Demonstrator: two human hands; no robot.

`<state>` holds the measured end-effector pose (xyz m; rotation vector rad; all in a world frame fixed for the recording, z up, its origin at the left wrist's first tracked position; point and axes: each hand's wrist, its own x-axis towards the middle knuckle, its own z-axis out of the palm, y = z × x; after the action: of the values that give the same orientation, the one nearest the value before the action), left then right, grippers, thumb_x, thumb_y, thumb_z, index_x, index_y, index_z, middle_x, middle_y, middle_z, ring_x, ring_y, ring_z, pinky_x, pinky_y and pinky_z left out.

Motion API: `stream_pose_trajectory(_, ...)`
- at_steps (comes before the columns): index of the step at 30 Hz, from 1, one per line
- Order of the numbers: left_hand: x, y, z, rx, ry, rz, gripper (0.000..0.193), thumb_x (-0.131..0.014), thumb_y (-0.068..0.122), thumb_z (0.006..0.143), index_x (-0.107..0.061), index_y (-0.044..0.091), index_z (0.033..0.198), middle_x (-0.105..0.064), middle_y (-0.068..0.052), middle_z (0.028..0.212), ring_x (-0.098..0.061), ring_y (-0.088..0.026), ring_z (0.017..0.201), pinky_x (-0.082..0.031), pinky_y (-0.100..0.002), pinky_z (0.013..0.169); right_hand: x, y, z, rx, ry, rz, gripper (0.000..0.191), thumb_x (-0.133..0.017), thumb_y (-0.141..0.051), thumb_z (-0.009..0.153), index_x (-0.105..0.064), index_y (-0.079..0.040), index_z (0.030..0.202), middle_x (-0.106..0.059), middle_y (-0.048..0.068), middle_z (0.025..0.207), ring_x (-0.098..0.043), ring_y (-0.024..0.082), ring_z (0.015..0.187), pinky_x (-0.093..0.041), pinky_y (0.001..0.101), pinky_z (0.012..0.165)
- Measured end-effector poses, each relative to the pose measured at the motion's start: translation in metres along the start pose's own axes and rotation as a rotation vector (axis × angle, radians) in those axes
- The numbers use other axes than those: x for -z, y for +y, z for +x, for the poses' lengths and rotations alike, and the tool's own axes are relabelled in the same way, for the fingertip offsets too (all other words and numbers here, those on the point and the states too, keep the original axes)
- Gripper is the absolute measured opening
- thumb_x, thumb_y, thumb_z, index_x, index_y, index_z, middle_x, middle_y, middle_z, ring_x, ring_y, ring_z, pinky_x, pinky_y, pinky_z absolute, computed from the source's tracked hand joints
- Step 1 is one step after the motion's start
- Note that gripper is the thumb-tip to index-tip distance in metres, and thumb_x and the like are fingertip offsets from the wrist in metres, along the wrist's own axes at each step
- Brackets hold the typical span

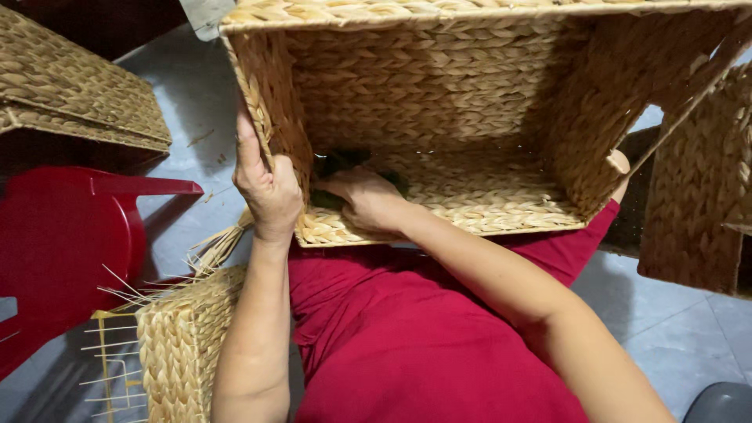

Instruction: The person wipes the exterior and interior surfaces of a woven basket with a green cloth. They then use scissors to trim loose fibers from the basket's interior and continue wiping the inside before placing the basket aside.

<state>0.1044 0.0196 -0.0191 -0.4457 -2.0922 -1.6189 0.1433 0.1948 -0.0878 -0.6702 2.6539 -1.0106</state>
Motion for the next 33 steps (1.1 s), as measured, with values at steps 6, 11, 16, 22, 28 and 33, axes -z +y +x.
stream_pose_trajectory(6, 0.003, 0.005, -0.001, -0.008, 0.004, 0.002, 0.078, -0.037, -0.019, 0.088, -0.038, 0.005, 0.163, -0.055, -0.015, 0.155, -0.058, -0.023, 0.142, -0.043, -0.030, 0.121, 0.049, 0.095, -0.067, -0.140, -0.088, -0.386, 0.070, -0.063, -0.009, 0.077, -0.056, -0.027, 0.144, -0.052, 0.011, 0.151, -0.051, 0.037, 0.137, -0.041, 0.0431, 0.113)
stream_pose_trajectory(11, 0.004, 0.008, 0.005, -0.028, -0.034, 0.087, 0.071, -0.042, -0.017, 0.092, -0.037, 0.006, 0.159, -0.058, -0.017, 0.152, -0.062, -0.027, 0.138, -0.048, -0.032, 0.118, 0.113, 0.191, -0.169, -0.477, 0.034, -0.550, 0.049, -0.057, -0.012, 0.084, -0.070, -0.016, 0.130, -0.065, 0.021, 0.134, -0.063, 0.043, 0.116, -0.052, 0.0491, 0.099)
stream_pose_trajectory(16, 0.001, 0.009, 0.006, -0.062, -0.015, 0.300, 0.077, -0.050, -0.013, 0.089, -0.040, 0.009, 0.162, -0.063, -0.017, 0.146, -0.069, -0.031, 0.115, -0.053, -0.035, 0.104, 0.074, 0.177, -0.133, -0.740, -0.117, -0.632, 0.028, -0.060, -0.015, 0.085, -0.076, -0.010, 0.108, -0.073, 0.024, 0.101, -0.071, 0.041, 0.090, -0.059, 0.0500, 0.077)
stream_pose_trajectory(22, 0.000, 0.008, 0.009, -0.001, -0.043, 0.235, 0.072, -0.047, -0.014, 0.092, -0.038, 0.007, 0.160, -0.062, -0.016, 0.146, -0.065, -0.031, 0.129, -0.050, -0.035, 0.113, 0.009, 0.049, -0.023, -0.364, -0.118, -0.186, 0.064, -0.064, -0.019, 0.082, -0.057, -0.023, 0.146, -0.070, 0.021, 0.113, -0.069, 0.037, 0.096, -0.056, 0.0476, 0.086)
stream_pose_trajectory(28, 0.002, 0.016, 0.007, -0.003, -0.041, 0.124, 0.076, -0.042, -0.017, 0.091, -0.036, 0.007, 0.163, -0.057, -0.017, 0.153, -0.061, -0.028, 0.140, -0.048, -0.032, 0.118, 0.010, 0.014, -0.011, -0.080, -0.208, 0.098, 0.068, -0.059, -0.011, 0.080, -0.055, -0.024, 0.147, -0.059, 0.014, 0.145, -0.067, 0.036, 0.112, -0.054, 0.0434, 0.096)
stream_pose_trajectory(33, 0.002, 0.020, 0.010, -0.040, -0.039, 0.142, 0.072, -0.043, -0.016, 0.092, -0.036, 0.007, 0.160, -0.056, -0.017, 0.154, -0.060, -0.028, 0.141, -0.047, -0.033, 0.119, 0.081, 0.116, -0.096, -0.585, -0.364, -0.281, 0.071, -0.055, -0.011, 0.084, -0.054, -0.040, 0.149, -0.070, 0.017, 0.119, -0.069, 0.035, 0.087, -0.058, 0.0450, 0.082)
